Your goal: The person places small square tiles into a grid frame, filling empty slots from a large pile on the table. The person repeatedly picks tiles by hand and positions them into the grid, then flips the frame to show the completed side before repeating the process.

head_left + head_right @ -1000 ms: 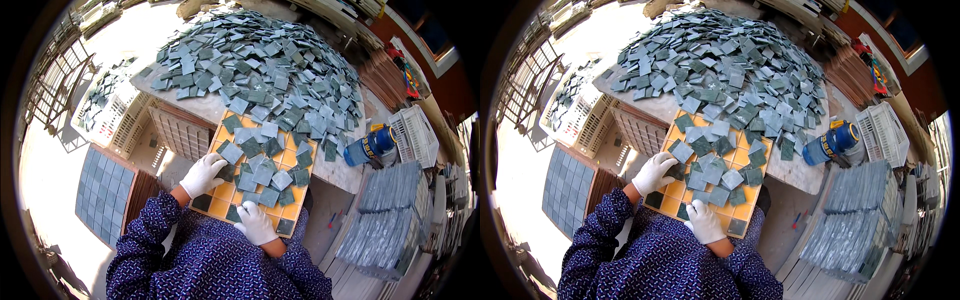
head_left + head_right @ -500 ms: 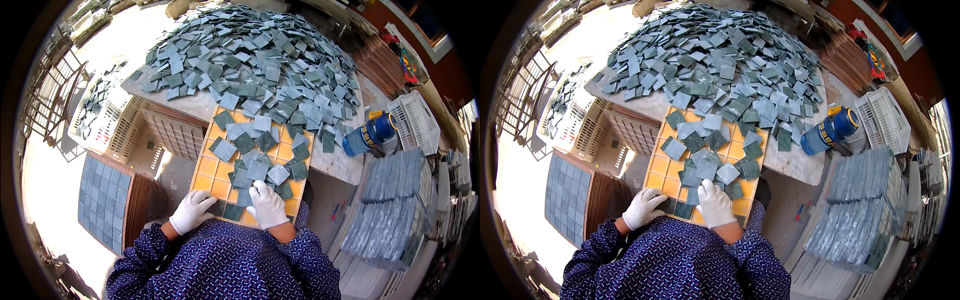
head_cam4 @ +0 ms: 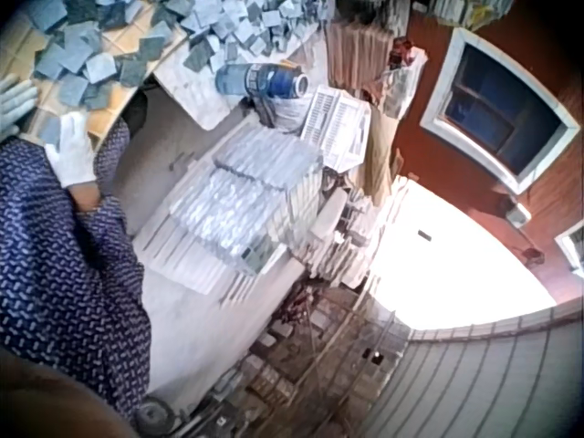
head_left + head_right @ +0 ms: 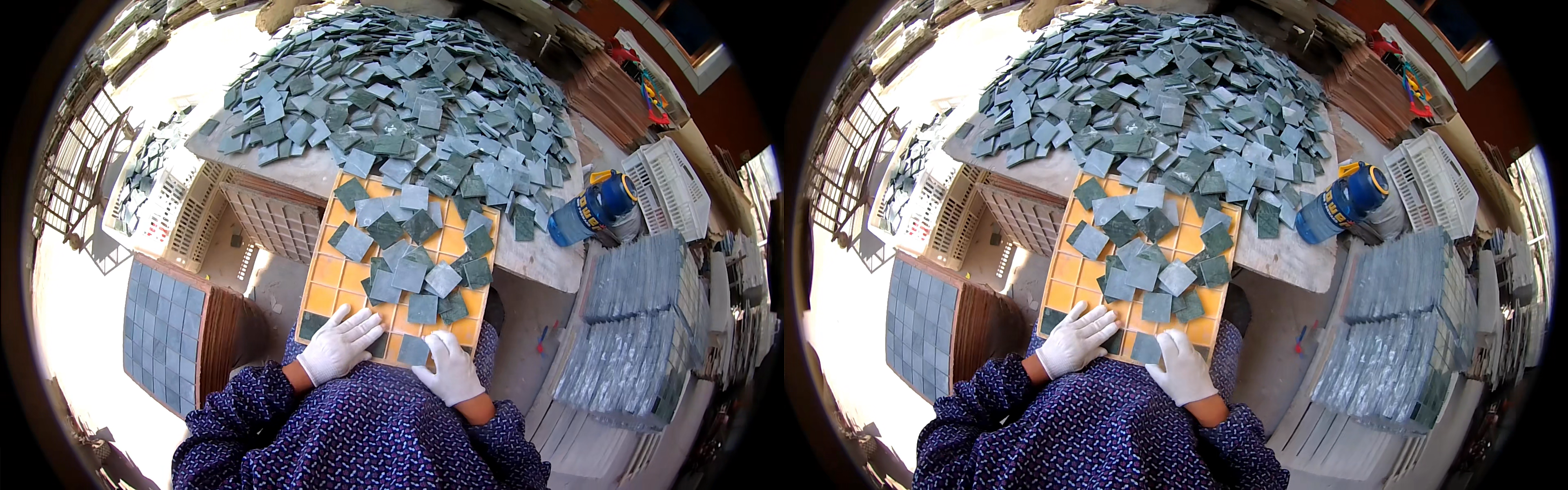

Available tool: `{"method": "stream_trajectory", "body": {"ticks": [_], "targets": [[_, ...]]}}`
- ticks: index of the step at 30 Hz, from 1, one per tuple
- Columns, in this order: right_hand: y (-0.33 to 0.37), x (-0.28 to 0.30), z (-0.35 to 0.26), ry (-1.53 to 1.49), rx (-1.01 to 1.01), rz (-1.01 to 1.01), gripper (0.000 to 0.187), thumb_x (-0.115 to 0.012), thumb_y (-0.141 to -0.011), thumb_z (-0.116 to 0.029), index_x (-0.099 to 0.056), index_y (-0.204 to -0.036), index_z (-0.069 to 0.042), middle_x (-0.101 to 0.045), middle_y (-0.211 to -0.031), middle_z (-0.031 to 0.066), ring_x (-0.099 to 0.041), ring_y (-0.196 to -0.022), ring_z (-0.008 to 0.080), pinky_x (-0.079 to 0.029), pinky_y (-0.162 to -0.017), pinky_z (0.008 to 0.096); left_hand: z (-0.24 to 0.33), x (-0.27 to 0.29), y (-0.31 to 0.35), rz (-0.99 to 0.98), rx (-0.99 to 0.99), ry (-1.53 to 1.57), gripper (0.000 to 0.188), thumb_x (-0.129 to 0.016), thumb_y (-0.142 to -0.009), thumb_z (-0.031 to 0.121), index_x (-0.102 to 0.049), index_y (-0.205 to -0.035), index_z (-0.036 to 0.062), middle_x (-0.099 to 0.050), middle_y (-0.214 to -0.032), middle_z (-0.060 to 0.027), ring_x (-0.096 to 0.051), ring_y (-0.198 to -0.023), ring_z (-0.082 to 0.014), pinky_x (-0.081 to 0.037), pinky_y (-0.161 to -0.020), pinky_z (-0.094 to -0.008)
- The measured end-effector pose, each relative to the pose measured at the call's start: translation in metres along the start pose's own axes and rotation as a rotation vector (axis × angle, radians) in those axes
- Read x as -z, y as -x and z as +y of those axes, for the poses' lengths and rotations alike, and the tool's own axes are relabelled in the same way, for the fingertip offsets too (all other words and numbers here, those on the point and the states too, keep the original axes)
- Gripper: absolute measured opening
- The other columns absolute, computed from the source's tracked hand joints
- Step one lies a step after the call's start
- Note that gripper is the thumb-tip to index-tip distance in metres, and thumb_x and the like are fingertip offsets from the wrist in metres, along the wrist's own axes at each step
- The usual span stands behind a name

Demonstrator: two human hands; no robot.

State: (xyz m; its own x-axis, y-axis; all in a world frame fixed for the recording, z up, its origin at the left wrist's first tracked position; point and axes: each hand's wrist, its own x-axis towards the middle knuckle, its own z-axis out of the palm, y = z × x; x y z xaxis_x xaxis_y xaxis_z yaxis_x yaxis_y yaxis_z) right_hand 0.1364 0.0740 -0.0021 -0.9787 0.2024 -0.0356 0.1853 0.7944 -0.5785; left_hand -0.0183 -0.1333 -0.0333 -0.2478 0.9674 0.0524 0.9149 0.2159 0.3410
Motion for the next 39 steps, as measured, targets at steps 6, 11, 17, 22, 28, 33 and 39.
{"method": "stream_trajectory", "body": {"ticks": [6,11,17,22,28,33,39], "targets": [[0.0,-0.005,0.013,-0.151,0.016,-0.013,0.028,-0.06,-0.087,-0.02,-0.059,-0.11,-0.004,-0.061,-0.098,0.0178,-0.061,-0.088,0.0378,-0.05,-0.077,0.0426,-0.027,0.014,0.019,0.356,0.168,0.21,0.057,-0.069,-0.079,0.022,-0.051,-0.13,0.004,-0.048,-0.137,-0.0176,-0.043,-0.13,-0.0352,-0.03,-0.111,-0.0467],[-0.016,-0.015,0.013,-0.347,-0.078,0.081,0.023,-0.059,-0.089,-0.019,-0.063,-0.108,-0.007,-0.064,-0.096,0.0171,-0.061,-0.087,0.0362,-0.049,-0.077,0.0426,-0.023,0.011,0.038,0.138,0.155,0.009,0.059,-0.068,-0.08,0.026,-0.049,-0.133,0.0069,-0.048,-0.14,-0.0124,-0.042,-0.132,-0.0319,-0.025,-0.113,-0.0505],[-0.014,-0.03,0.004,-0.039,-0.051,0.089,0.029,-0.066,-0.082,-0.016,-0.064,-0.11,-0.008,-0.057,-0.104,0.0131,-0.061,-0.09,0.0297,-0.051,-0.077,0.0398,-0.007,0.009,0.019,0.124,0.157,-0.015,0.06,-0.069,-0.077,0.029,-0.052,-0.131,0.0099,-0.049,-0.139,-0.011,-0.04,-0.133,-0.0335,-0.02,-0.113,-0.0547],[-0.015,-0.024,0.009,0.057,0.162,-0.01,0.037,-0.066,-0.082,-0.022,-0.059,-0.116,-0.009,-0.057,-0.108,0.0111,-0.061,-0.09,0.0295,-0.051,-0.073,0.041,0.0,-0.002,0.001,0.077,0.056,0.119,0.056,-0.07,-0.076,0.028,-0.056,-0.126,0.0058,-0.051,-0.136,-0.0115,-0.039,-0.134,-0.0305,-0.021,-0.114,-0.0507],[-0.018,-0.008,0.006,-0.05,0.05,0.149,0.032,-0.066,-0.083,-0.022,-0.061,-0.112,-0.01,-0.06,-0.101,0.0098,-0.062,-0.087,0.0292,-0.051,-0.071,0.04,0.002,0.002,-0.003,0.136,0.01,0.154,0.053,-0.073,-0.073,0.026,-0.06,-0.119,0.0037,-0.054,-0.131,-0.0131,-0.042,-0.132,-0.0319,-0.027,-0.112,-0.0481],[-0.017,-0.016,0.006,-0.025,0.109,0.121,0.027,-0.066,-0.083,-0.022,-0.063,-0.106,-0.011,-0.061,-0.098,0.0091,-0.063,-0.085,0.0287,-0.052,-0.071,0.0395,-0.001,0.009,0.005,0.428,0.197,0.303,0.038,-0.071,-0.073,0.012,-0.062,-0.109,0.0028,-0.059,-0.116,-0.0141,-0.053,-0.116,-0.0328,-0.041,-0.1,-0.0435],[-0.034,-0.044,-0.009,0.004,0.214,-0.046,0.033,-0.067,-0.08,-0.021,-0.057,-0.11,-0.01,-0.055,-0.11,0.0092,-0.06,-0.096,0.0305,-0.05,-0.076,0.0427,-0.012,0.019,0.017,0.687,0.453,0.31,0.023,-0.069,-0.072,0.003,-0.064,-0.095,0.0036,-0.062,-0.1,-0.0118,-0.059,-0.098,-0.0314,-0.048,-0.086,-0.0391]]}}
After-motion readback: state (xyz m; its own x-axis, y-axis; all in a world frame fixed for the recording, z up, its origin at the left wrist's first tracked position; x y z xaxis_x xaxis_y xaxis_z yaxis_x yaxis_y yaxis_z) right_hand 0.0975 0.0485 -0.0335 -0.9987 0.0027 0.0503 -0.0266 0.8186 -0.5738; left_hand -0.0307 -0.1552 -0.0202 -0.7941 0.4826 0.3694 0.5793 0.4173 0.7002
